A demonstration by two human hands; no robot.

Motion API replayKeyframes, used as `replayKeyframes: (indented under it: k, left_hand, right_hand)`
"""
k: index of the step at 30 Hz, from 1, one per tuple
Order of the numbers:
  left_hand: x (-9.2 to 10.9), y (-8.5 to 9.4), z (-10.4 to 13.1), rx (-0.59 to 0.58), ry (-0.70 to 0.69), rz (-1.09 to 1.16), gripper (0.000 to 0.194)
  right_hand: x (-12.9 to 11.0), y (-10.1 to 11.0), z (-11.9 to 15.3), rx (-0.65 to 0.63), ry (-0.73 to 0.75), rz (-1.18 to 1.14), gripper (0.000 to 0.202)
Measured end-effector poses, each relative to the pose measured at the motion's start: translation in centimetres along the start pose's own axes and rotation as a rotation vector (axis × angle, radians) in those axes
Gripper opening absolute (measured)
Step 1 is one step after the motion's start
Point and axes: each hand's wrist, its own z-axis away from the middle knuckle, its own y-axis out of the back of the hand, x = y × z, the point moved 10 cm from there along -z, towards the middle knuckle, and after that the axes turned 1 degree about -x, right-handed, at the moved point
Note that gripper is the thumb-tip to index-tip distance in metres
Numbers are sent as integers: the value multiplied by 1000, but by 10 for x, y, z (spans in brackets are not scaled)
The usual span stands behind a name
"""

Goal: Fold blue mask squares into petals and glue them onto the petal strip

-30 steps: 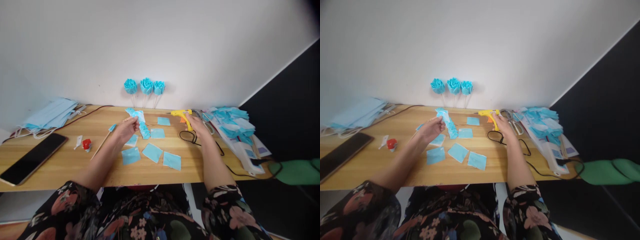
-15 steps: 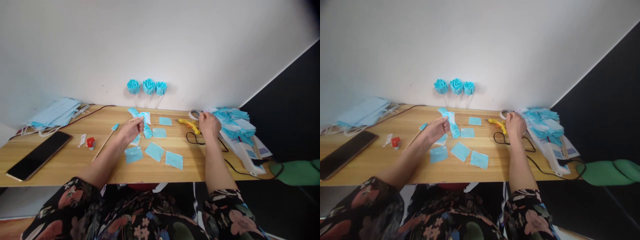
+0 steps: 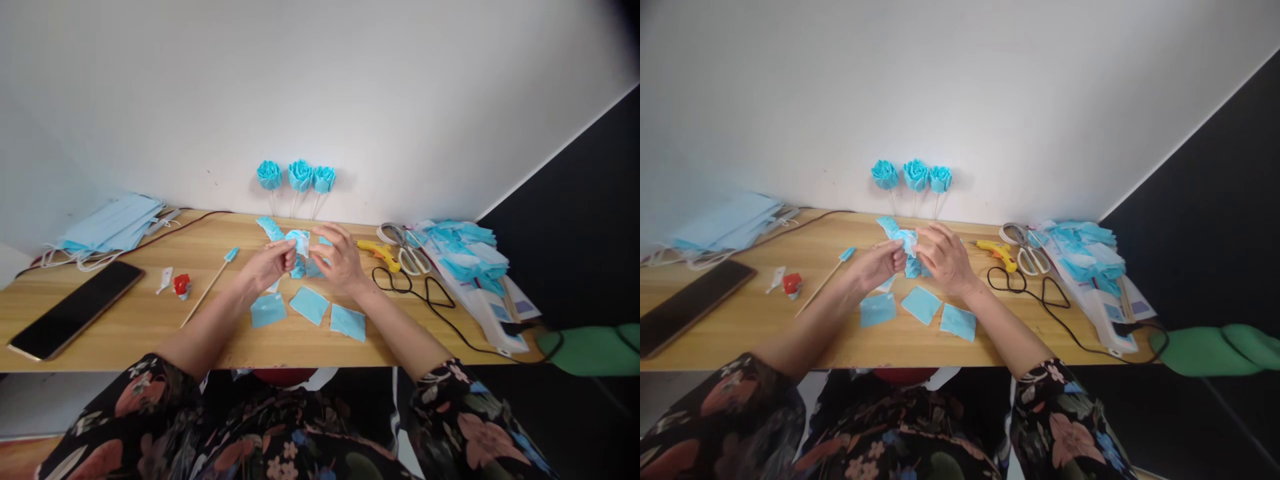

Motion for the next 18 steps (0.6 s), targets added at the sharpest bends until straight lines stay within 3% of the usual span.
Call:
replayKeyframes:
  k: [7,11,18]
  left_hand:
    - [-1,6,0,39,7,-36,37]
    - [-4,13,-1,74,3,-28,31]
    - [-4,19,-4,106,-38,-41,38]
  right_hand:
    - [-7,-7,5,59,79,6,16]
    - [-2,-6,9,46,25,-11,15]
    - [5,-6,12,9,-27,-49,13]
